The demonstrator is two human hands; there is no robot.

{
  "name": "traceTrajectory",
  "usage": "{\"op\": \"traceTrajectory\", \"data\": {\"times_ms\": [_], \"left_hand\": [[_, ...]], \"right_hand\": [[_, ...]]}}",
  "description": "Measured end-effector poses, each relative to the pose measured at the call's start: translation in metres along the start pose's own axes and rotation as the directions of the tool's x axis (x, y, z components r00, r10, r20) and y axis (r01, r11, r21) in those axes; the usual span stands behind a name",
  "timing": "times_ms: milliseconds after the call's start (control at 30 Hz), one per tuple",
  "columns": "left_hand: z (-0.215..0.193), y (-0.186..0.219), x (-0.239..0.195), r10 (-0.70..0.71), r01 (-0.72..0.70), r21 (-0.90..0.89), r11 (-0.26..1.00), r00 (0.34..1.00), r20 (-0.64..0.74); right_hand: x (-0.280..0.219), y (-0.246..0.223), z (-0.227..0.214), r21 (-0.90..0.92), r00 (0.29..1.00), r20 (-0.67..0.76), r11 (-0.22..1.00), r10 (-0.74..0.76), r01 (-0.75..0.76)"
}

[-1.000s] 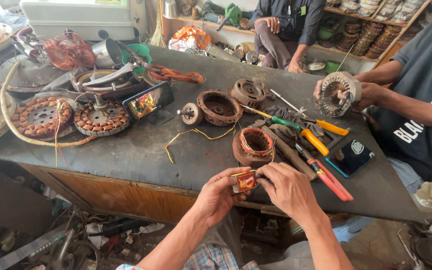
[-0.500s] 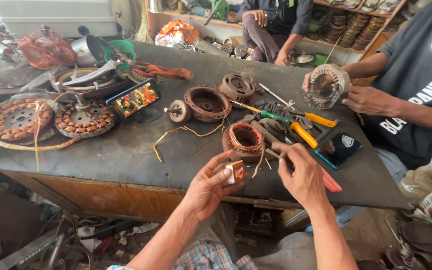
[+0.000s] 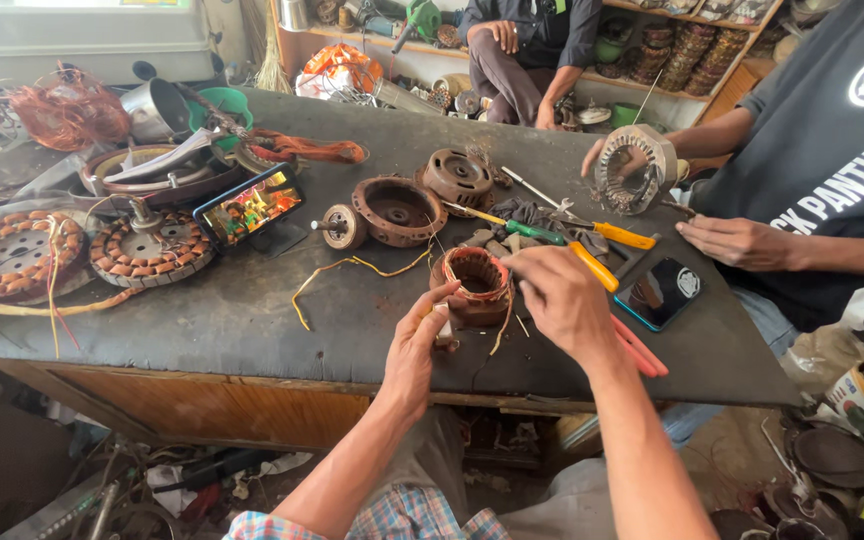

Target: The person manipulates copper wire coils within an electric motor stator, using pliers to pull and position wires, and lights a match to apply heat to a wire end.

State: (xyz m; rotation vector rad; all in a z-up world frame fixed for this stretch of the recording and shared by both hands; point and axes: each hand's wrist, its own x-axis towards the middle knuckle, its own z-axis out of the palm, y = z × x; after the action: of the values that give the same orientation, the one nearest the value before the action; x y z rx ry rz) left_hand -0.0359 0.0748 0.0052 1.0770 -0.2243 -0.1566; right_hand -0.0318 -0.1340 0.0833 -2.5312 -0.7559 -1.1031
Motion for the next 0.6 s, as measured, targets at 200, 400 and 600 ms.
{"op": "traceTrajectory", "data": {"times_ms": [200,400,600], "left_hand": [[-0.002,-0.006,0.003,0.022,-0.022,-0.014,1.000,1.000,-0.009],[-0.009,-0.014,0.004,-0.006,-0.004,-0.181,0.983,0.998,-0.055],[-0.013,-0.013,0.005,0.026,-0.026,-0.271,0.962,1.000,-0.004]], "right_hand": [[0.012,0.017,-0.004,-0.081,0.993,0.116,0.997,-0.008,0.018],[0.023,-0.001,-0.008,0.007,0.985,0.131,0.993,0.116,-0.118],[-0.002,-0.007,0.008,0.043,0.950,0.042,0.949,0.311,-0.312]]}}
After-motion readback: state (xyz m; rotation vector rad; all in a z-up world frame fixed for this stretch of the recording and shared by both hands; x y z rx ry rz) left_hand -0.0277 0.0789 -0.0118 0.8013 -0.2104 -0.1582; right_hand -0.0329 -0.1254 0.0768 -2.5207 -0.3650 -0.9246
